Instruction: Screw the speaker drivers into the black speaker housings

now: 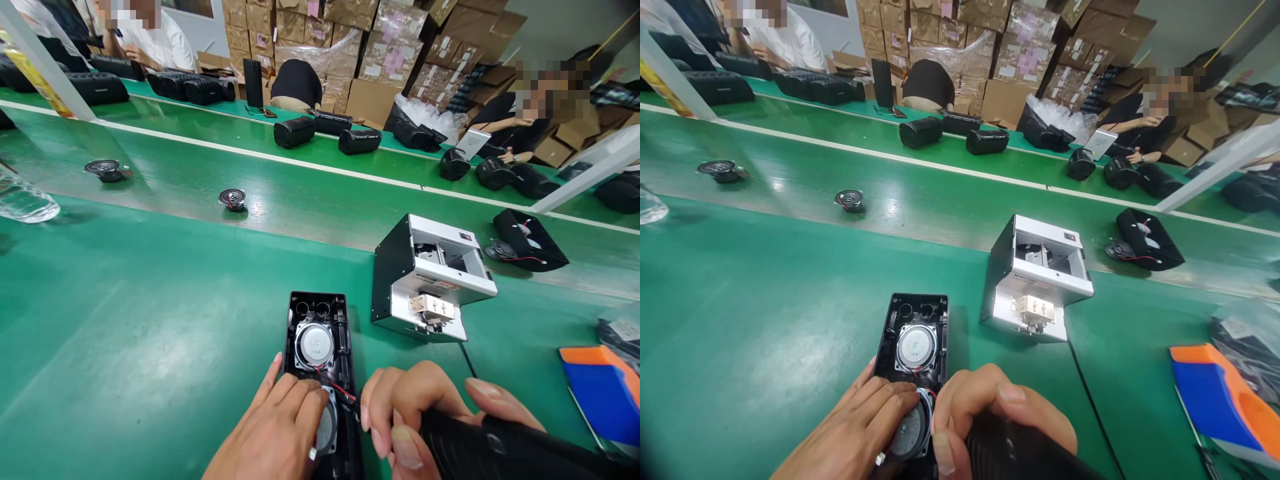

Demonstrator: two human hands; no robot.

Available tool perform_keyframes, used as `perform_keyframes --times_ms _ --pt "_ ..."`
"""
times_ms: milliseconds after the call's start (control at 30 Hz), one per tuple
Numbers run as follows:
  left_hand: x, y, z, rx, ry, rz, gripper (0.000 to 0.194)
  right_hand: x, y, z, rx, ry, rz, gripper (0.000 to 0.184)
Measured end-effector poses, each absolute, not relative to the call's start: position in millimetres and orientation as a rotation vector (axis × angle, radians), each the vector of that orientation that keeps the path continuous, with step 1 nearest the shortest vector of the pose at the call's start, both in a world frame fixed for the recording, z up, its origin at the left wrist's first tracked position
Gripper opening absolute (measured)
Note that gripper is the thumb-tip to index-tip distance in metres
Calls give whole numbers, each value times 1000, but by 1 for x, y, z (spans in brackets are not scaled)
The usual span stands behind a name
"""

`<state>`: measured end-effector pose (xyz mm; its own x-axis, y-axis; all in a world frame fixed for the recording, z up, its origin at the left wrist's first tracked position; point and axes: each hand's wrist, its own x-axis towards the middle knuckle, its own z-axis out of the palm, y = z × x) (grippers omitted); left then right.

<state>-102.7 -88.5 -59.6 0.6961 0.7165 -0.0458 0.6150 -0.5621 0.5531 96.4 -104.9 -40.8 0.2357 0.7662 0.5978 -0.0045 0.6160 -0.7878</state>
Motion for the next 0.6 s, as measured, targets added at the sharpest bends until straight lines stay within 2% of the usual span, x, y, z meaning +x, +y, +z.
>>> perform_keyframes --times_ms 600 --pt "-101 -90 -57 2339 1044 201 62 89 -96 -35 -711 -1164 617 47"
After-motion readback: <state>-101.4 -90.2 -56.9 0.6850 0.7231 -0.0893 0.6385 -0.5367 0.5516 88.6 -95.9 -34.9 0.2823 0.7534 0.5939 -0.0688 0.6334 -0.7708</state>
